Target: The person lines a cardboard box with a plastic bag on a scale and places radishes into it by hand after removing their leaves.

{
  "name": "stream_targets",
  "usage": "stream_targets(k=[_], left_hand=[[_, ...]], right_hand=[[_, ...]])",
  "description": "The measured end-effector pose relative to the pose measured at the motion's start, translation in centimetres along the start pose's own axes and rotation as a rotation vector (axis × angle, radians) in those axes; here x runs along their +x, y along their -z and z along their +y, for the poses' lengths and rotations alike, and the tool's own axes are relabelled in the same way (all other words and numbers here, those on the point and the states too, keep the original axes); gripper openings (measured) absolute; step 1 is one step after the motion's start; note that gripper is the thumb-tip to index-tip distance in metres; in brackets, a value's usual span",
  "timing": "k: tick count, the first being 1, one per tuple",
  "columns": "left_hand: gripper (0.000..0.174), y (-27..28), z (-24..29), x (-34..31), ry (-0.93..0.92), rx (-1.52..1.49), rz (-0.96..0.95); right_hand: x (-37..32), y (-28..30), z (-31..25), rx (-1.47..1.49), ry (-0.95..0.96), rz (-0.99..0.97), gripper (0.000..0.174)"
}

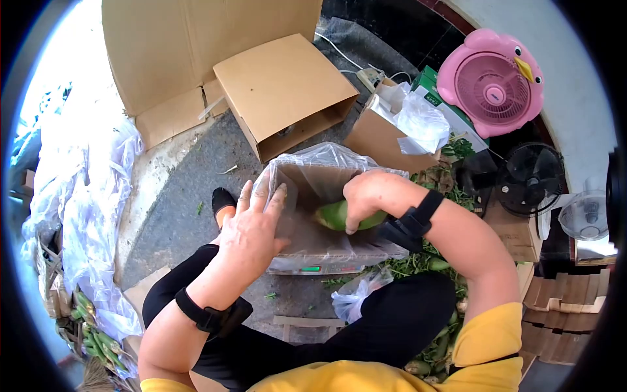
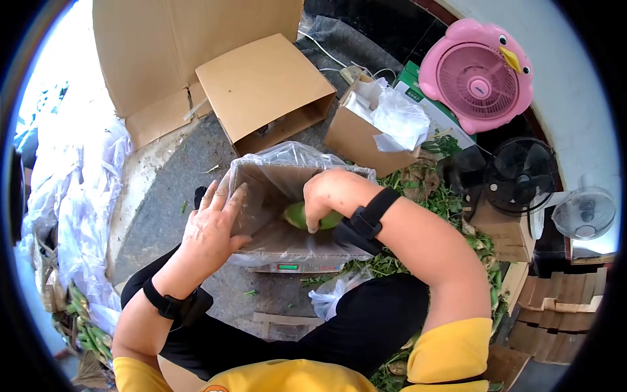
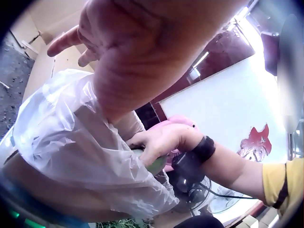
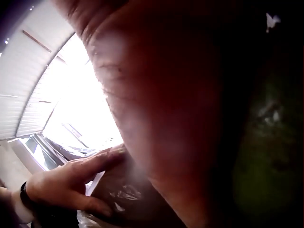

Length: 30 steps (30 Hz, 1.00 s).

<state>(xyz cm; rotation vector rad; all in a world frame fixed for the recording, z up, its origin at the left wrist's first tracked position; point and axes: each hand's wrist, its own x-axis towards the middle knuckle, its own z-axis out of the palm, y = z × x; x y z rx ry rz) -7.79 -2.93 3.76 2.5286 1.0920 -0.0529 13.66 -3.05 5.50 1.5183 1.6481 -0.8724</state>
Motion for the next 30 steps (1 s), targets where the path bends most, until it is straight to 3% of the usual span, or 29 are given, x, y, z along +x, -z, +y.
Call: stream_targets(k=[5,11,14,15,16,18,20,23,24,26,28,30], left_hand=[[0.082,0.0,0.4,0.1,0.020,0.003,-0.019],[0.085,-0.3,0.7,0.2,0.020,0.019,-0.039],[0.085,-0.2,0.8,0.1,0.020,0.017,-0.048],[0.084,-0.2,0.8,0.1,0.015,0.012,-0.045],[0.084,-0.2,0.7,0.3,0.002,0.013,-0.048],[0.080,-0.3,0.6,0.1,-0.004,-0.033,-0.013],[0.079,0.0,0.9,0.0,-0.018,-0.051,0.009],[0.076,0.0,1.0,0.0,-0.032,-0.059,0.047],[0.075,0.0,1.0,0.0,-0.030,-0.050,0.062],[0.074,0.2,1.2,0.1,-0.018,-0.045,0.079],[0.075,0.3,1.4,0.1,-0.037,-0.042,0.096],[0.070,0.6,2.0,0.0,-0.036,-0.062,0.127]], right_hand=[[0.5,0.2,0.2,0.060,0.032,-0.082,0.064],[8.8,-5.5,0.1,0.166,0.181,-0.213,0.079],[10.4,-7.2,-0.4,0.110,0.140,-0.243,0.081],[10.6,-7.5,-0.4,0.080,0.150,-0.232,0.064],[12.1,-8.7,0.1,0.091,0.143,-0.231,0.064],[15.0,-11.1,0.9,-0.143,0.237,-0.170,0.031],[15.1,-11.8,1.3,-0.144,0.231,-0.126,0.030],[12.4,-8.9,0.4,-0.220,0.256,-0.226,0.033],[16.3,-11.3,1.3,-0.278,0.301,-0.260,0.027],[8.3,-5.5,-0.2,-0.265,0.371,-0.098,0.028],[3.8,-3.1,-0.2,-0.184,0.445,0.065,0.029],[3.1,-3.3,0.7,0.137,0.546,0.087,0.037]])
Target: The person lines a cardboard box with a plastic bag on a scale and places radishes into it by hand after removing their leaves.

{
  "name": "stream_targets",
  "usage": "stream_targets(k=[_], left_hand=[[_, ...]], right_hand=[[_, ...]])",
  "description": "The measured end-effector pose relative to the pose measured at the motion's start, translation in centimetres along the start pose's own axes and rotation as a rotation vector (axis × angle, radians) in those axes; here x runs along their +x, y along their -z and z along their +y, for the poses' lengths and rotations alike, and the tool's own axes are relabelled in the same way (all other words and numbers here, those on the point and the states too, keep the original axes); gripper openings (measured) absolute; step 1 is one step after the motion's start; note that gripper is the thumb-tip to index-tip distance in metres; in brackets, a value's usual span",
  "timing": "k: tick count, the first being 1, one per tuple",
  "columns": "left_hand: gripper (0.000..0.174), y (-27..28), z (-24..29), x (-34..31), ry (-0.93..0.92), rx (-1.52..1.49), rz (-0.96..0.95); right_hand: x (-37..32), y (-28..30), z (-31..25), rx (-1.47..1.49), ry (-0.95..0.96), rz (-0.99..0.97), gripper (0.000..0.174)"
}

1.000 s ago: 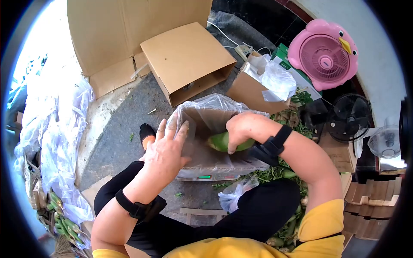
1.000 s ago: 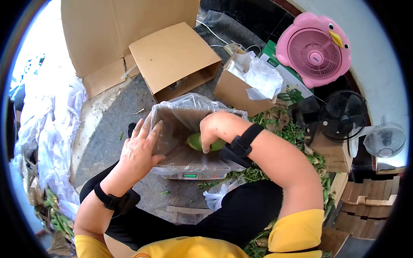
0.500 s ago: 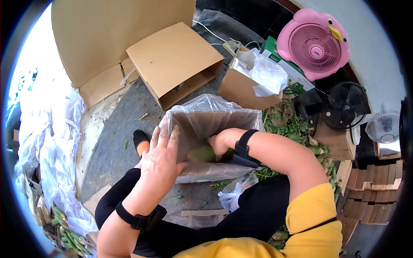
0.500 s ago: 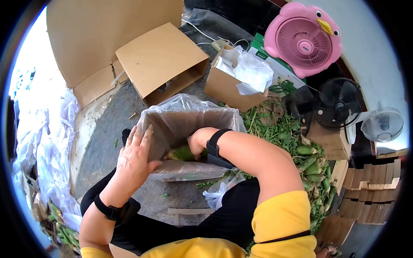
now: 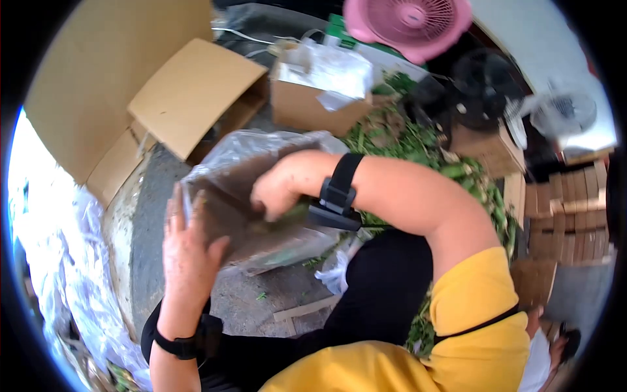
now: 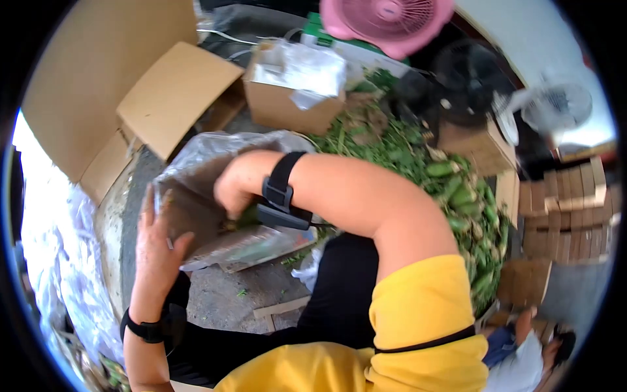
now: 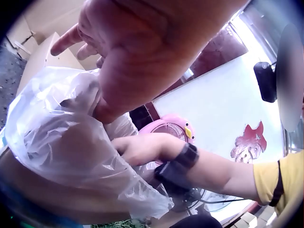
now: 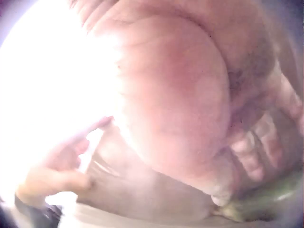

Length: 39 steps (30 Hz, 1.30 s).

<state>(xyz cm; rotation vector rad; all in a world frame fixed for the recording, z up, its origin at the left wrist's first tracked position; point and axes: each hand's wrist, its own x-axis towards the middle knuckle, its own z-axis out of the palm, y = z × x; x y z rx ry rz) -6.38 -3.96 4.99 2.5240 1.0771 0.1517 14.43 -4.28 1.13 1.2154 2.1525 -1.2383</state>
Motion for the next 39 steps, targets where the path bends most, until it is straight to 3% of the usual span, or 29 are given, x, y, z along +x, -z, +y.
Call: stream_targets(k=[3,6,8,11,14,17,18,20,21,23,24,25,26,28,30,32,35,36,38,39], left_hand=[[0.062,-0.5,-0.2,0.1,-0.108,-0.011,0.096],[0.055,-1.2,-1.3,0.6,-0.168,0.026,0.129],[0.049,-1.4,-1.8,1.1,-0.190,0.015,0.135],[0.045,-1.9,-3.1,1.6,-0.286,0.044,0.143],[0.041,-1.7,-3.0,1.9,-0.308,0.080,0.189],[0.034,-1.7,-3.2,2.5,-0.347,0.150,0.239],[0.034,-1.8,-3.4,2.5,-0.370,0.148,0.233],[0.033,-2.2,-4.0,2.7,-0.374,0.195,0.278],[0.032,-2.5,-4.3,2.8,-0.390,0.233,0.289],[0.032,-2.9,-4.7,2.8,-0.413,0.239,0.256],[0.032,-2.9,-4.6,2.7,-0.422,0.246,0.219],[0.032,-2.9,-4.1,2.4,-0.442,0.279,0.219],[0.032,-3.1,-4.0,2.2,-0.447,0.288,0.217],[0.031,-3.4,-4.1,1.7,-0.449,0.276,0.231],[0.031,-3.7,-4.1,1.2,-0.454,0.288,0.225],[0.031,-3.7,-3.7,0.4,-0.459,0.297,0.219],[0.031,-3.9,-2.9,-0.7,-0.382,0.234,0.176],[0.030,-4.0,-3.1,-1.0,-0.372,0.260,0.181],[0.030,-4.0,-3.6,-1.3,-0.370,0.290,0.182],[0.030,-4.1,-3.7,-1.3,-0.388,0.315,0.180]], right_hand=[[-7.5,-0.9,-0.5,0.257,0.138,0.476,0.043],[-16.8,-4.3,-1.1,0.429,-0.095,0.847,0.040],[-21.8,-8.8,-0.4,0.449,-0.308,0.946,0.038],[-27.1,-17.9,-0.5,0.720,-0.612,1.012,0.036],[-29.5,-28.3,-1.3,0.996,-0.760,1.114,0.034],[-30.3,-37.9,-3.1,1.396,-1.060,1.162,0.031],[-30.5,-42.1,-3.2,1.460,-1.078,1.189,0.029],[-29.9,-48.3,-4.7,1.618,-1.333,1.233,0.021],[-29.3,-53.1,-4.9,1.688,-1.371,1.234,0.018],[-26.8,-58.9,-6.8,1.883,-1.556,1.362,0.015],[-25.6,-61.6,-7.7,2.003,-1.574,1.386,0.012],[-23.6,-65.5,-8.1,2.226,-1.540,1.579,0.010],[-22.5,-66.6,-8.9,2.300,-1.636,1.518,0.009],[-19.8,-69.0,-10.0,2.367,-1.680,1.629,0.010],[-17.9,-69.6,-10.6,2.459,-1.828,2.090,0.011],[-15.8,-73.1,-10.0,2.573,-1.816,2.106,0.013],[-13.5,-75.9,-8.9,2.649,-1.737,2.515,0.017],[-13.3,-76.1,-8.6,2.739,-1.554,2.649,0.022],[-11.9,-77.6,-7.6,2.958,-1.202,2.691,0.019],[-11.7,-76.5,-7.3,2.943,-1.276,2.677,0.016]])
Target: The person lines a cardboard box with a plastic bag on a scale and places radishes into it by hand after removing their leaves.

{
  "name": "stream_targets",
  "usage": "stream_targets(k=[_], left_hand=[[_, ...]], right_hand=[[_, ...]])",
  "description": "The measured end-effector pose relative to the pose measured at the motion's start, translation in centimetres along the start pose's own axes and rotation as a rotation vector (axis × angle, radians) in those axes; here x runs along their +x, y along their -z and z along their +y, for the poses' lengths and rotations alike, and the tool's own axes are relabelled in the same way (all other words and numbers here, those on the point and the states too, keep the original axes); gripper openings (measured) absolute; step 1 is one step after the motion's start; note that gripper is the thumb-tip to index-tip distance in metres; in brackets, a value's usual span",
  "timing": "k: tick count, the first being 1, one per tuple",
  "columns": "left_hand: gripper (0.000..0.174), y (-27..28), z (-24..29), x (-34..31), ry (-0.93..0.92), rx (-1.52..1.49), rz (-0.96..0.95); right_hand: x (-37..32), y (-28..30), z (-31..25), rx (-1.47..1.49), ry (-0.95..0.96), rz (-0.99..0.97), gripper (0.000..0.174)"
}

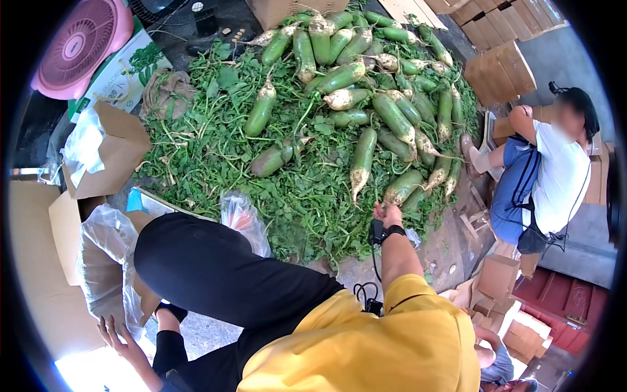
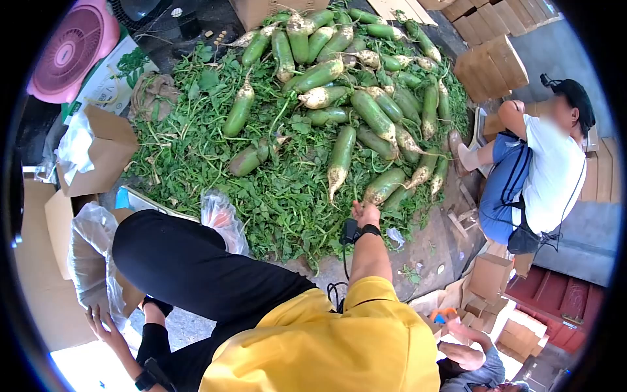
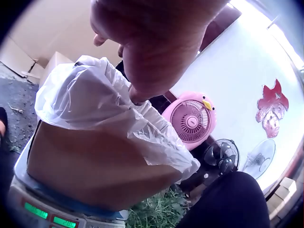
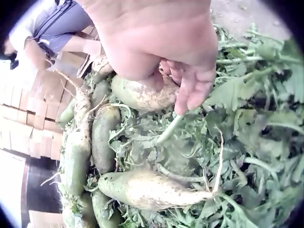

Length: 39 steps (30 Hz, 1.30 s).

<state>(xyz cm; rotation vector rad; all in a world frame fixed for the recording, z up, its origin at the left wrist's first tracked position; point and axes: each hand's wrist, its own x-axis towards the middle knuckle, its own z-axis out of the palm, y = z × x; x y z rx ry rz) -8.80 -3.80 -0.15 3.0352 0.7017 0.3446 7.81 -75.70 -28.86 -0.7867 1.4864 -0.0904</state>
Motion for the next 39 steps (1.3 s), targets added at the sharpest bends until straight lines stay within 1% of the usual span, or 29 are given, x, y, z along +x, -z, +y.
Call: stream_targets(k=[2,4,6,7,9,10,11,15,17,18,19,21,22,23,25,26,27,28,29,31,32,33,35,37,38,39], left_hand=[[0.030,-0.2,0.1,-0.3,-0.020,0.025,-0.002],[0.028,-0.2,0.4,-0.4,-0.041,0.059,0.021],[0.028,0.2,1.1,-0.2,-0.029,0.072,0.006],[0.029,0.3,1.4,-0.1,-0.016,0.080,-0.009],[0.029,0.3,0.8,0.1,-0.007,0.062,-0.020],[0.029,0.2,0.4,0.2,0.007,0.047,-0.027],[0.029,0.0,0.1,0.3,0.002,0.040,-0.026],[0.029,-0.6,-0.4,0.5,0.003,0.031,-0.010],[0.029,-0.5,-0.4,0.5,-0.046,0.050,-0.001],[0.029,-0.4,-0.5,0.5,-0.042,0.053,0.001],[0.029,-0.3,-0.4,0.4,-0.031,0.063,-0.003],[0.029,0.0,0.1,0.4,-0.009,0.073,0.001],[0.029,0.2,0.3,0.4,-0.003,0.059,0.002],[0.030,0.4,0.5,0.4,0.003,0.042,0.002],[0.030,0.3,0.3,0.5,-0.007,0.030,0.013],[0.030,0.2,0.2,0.5,-0.025,0.018,0.024],[0.030,0.2,0.2,0.5,-0.013,0.021,0.024],[0.030,0.1,0.2,0.6,-0.037,0.032,0.034],[0.031,0.0,0.3,0.6,-0.062,0.043,0.043],[0.031,-0.2,0.3,0.6,-0.031,0.015,0.042],[0.031,-0.2,0.3,0.7,-0.040,0.005,0.046],[0.031,-0.3,0.2,0.6,-0.048,-0.005,0.050],[0.030,-0.6,-0.3,0.3,-0.050,0.005,0.059],[0.030,-0.7,-0.5,0.3,-0.053,-0.011,0.072],[0.030,-0.5,-0.3,0.3,-0.073,-0.002,0.074],[0.030,-0.5,-0.3,0.1,-0.060,0.002,0.073]], right_hand=[[-1.6,-0.9,0.2,0.006,-0.008,0.048,0.014],[-1.0,-0.6,0.5,-0.004,-0.018,0.064,0.011],[0.0,-0.1,0.2,-0.170,0.005,0.054,0.008],[0.6,0.0,0.1,-0.169,0.004,0.059,0.008],[-1.3,-1.3,-0.6,-0.302,0.003,-0.013,0.014],[-1.8,-1.5,-0.6,-0.318,0.047,-0.065,0.016],[-1.8,-1.7,-0.6,-0.326,0.059,-0.155,0.014],[-2.7,-3.2,0.3,-0.416,0.132,-0.134,0.015],[-3.6,-4.0,0.4,-0.518,0.159,0.036,0.019],[-2.5,-3.3,0.1,-0.547,0.170,-0.020,0.020],[-2.1,-2.9,0.3,-0.550,0.172,-0.023,0.020],[-3.4,-3.9,0.2,-0.640,0.609,0.007,0.023],[-4.3,-4.0,-0.4,-0.785,0.622,0.107,0.027],[-6.7,-4.4,-1.2,-0.935,0.717,0.197,0.029],[-8.3,-4.8,-2.9,-1.130,0.828,0.211,0.033],[-8.9,-5.0,-3.8,-1.158,0.866,0.227,0.034],[-8.4,-5.3,-4.6,-1.111,0.935,0.212,0.030],[-8.2,-5.1,-5.3,-0.973,0.899,0.094,0.026],[-10.5,-5.5,-6.4,-0.836,0.858,-0.018,0.022],[-15.8,-6.6,-8.1,-0.660,0.803,-0.190,0.016],[-17.0,-6.8,-8.7,-0.624,0.750,-0.274,0.015],[-19.3,-7.2,-9.3,-0.614,0.644,-0.372,0.013],[-23.5,-8.5,-9.2,-0.568,0.621,-0.401,0.012],[-23.7,-8.8,-9.2,-0.431,0.544,-0.577,0.013],[-25.9,-9.7,-8.5,-0.403,0.509,-0.551,0.013],[-26.0,-10.0,-8.0,-0.413,0.508,-0.560,0.013]])
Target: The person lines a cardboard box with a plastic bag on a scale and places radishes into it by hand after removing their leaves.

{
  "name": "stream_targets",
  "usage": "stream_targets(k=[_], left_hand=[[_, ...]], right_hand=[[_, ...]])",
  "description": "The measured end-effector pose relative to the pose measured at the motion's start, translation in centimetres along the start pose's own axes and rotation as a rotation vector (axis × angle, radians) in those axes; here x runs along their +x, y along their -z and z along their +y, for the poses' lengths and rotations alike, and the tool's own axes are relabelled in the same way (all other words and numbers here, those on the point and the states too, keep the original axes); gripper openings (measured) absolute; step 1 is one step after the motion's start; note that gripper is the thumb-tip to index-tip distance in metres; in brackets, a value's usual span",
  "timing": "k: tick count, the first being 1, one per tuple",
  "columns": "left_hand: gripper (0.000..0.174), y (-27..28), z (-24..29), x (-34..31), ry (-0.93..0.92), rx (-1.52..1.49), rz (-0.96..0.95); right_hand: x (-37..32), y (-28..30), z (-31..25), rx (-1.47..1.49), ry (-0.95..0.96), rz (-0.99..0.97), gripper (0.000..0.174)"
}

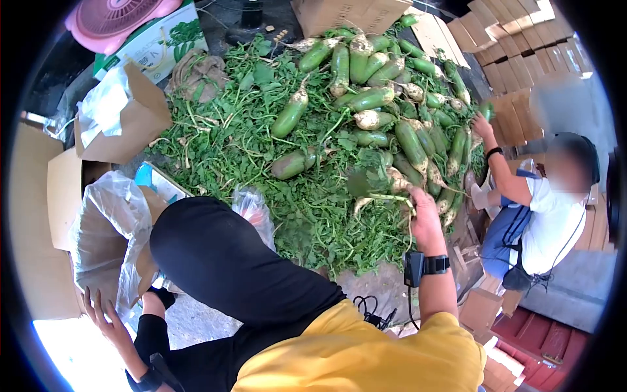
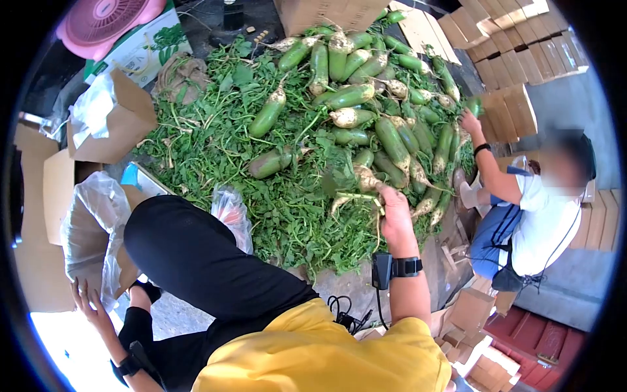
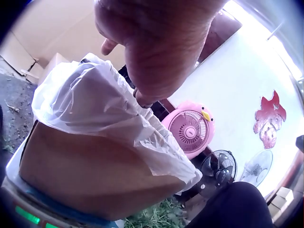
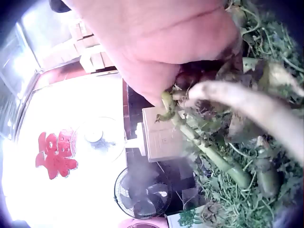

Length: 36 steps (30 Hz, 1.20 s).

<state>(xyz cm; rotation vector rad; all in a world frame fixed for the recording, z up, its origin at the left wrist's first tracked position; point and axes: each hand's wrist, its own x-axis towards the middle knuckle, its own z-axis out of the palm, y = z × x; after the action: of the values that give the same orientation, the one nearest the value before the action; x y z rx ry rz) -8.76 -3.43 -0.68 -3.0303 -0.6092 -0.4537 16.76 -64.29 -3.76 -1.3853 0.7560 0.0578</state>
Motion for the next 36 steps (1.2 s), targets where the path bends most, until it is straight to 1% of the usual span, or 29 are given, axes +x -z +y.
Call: stream_targets(k=[2,3,4,5,6,8,9,11,12,14,15,17,18,20,22,24,25,27,28,30,31,32,34,35,36], left_hand=[[0.030,-0.2,-0.2,-0.6,0.029,-0.098,0.022],[0.030,-0.2,-0.1,-0.7,0.041,-0.094,0.018],[0.030,0.0,0.1,-0.7,0.047,-0.070,-0.004],[0.029,0.1,0.2,-0.8,0.052,-0.046,-0.026],[0.029,0.2,0.2,-0.9,0.062,-0.041,-0.029],[0.029,0.3,0.0,-1.0,0.037,0.014,-0.024],[0.029,0.3,-0.2,-1.2,0.042,0.013,-0.028],[0.029,0.3,-0.6,-1.1,0.040,-0.034,-0.008],[0.029,0.2,-0.5,-1.1,0.040,-0.036,-0.008],[0.029,-0.1,-0.4,-1.0,0.080,-0.075,-0.027],[0.029,-0.1,-0.3,-0.9,0.080,-0.076,-0.026],[0.029,0.0,0.0,-0.9,0.049,-0.081,-0.015],[0.029,0.1,-0.1,-0.9,0.054,-0.077,-0.016],[0.029,0.2,-0.3,-1.0,0.053,-0.019,-0.011],[0.029,0.2,-0.3,-1.1,0.052,-0.014,-0.004],[0.029,0.3,0.0,-1.1,0.054,-0.006,0.002],[0.029,0.3,0.3,-1.0,0.066,-0.010,-0.009],[0.028,0.3,0.6,-0.8,0.079,-0.009,-0.019],[0.028,0.3,0.7,-0.8,0.088,0.000,-0.025],[0.028,0.5,0.8,-0.7,0.103,0.021,-0.032],[0.028,0.6,0.8,-0.7,0.093,0.058,-0.031],[0.028,0.7,1.0,-0.6,0.084,0.094,-0.030],[0.028,1.0,1.4,-0.5,0.083,0.072,0.003],[0.028,1.4,1.6,-0.3,0.068,0.047,0.031],[0.028,2.1,2.1,0.1,0.075,0.058,0.028]], right_hand=[[0.1,-0.4,1.3,-0.106,-0.199,-0.078,0.016],[0.6,-1.1,2.7,-0.217,-0.152,-0.152,0.015],[0.3,-1.4,3.8,-0.397,-0.138,-0.154,0.017],[2.5,-0.9,7.4,-0.635,-0.109,-0.127,0.020],[5.6,1.0,12.3,-0.962,0.133,-0.199,0.024],[4.9,1.2,12.7,-1.413,0.276,-0.143,0.020],[4.5,1.5,13.0,-1.419,0.275,-0.146,0.020],[3.6,1.7,13.2,-1.738,0.433,-0.402,0.017],[3.2,1.3,13.6,-1.739,0.433,-0.400,0.017],[2.4,0.3,14.4,-1.937,0.302,-0.897,0.016],[2.3,0.0,14.3,-1.938,0.302,-0.896,0.016],[2.3,-0.7,13.7,-1.997,0.096,-1.154,0.023],[2.6,-0.7,13.3,-1.998,0.099,-1.160,0.023],[3.7,0.1,12.0,-2.230,0.074,-1.142,0.024],[5.5,-0.3,11.0,-2.239,0.038,-0.812,0.025],[7.4,-1.7,10.3,-2.032,0.106,-0.456,0.024],[8.2,-2.1,10.0,-2.032,0.107,-0.462,0.024],[9.6,-2.8,10.1,-1.489,0.144,-0.348,0.037],[9.9,-3.3,10.5,-1.488,0.148,-0.356,0.037],[9.6,-5.1,11.4,-1.678,0.505,-0.306,0.050],[9.8,-6.2,11.5,-1.801,0.323,-0.364,0.069],[10.0,-6.8,12.1,-1.803,0.328,-0.373,0.069],[11.1,-8.1,13.3,-1.896,0.080,-0.288,0.069],[10.8,-8.3,13.5,-1.890,0.147,-0.276,0.073],[10.3,-8.1,13.6,-1.891,0.150,-0.291,0.073]])
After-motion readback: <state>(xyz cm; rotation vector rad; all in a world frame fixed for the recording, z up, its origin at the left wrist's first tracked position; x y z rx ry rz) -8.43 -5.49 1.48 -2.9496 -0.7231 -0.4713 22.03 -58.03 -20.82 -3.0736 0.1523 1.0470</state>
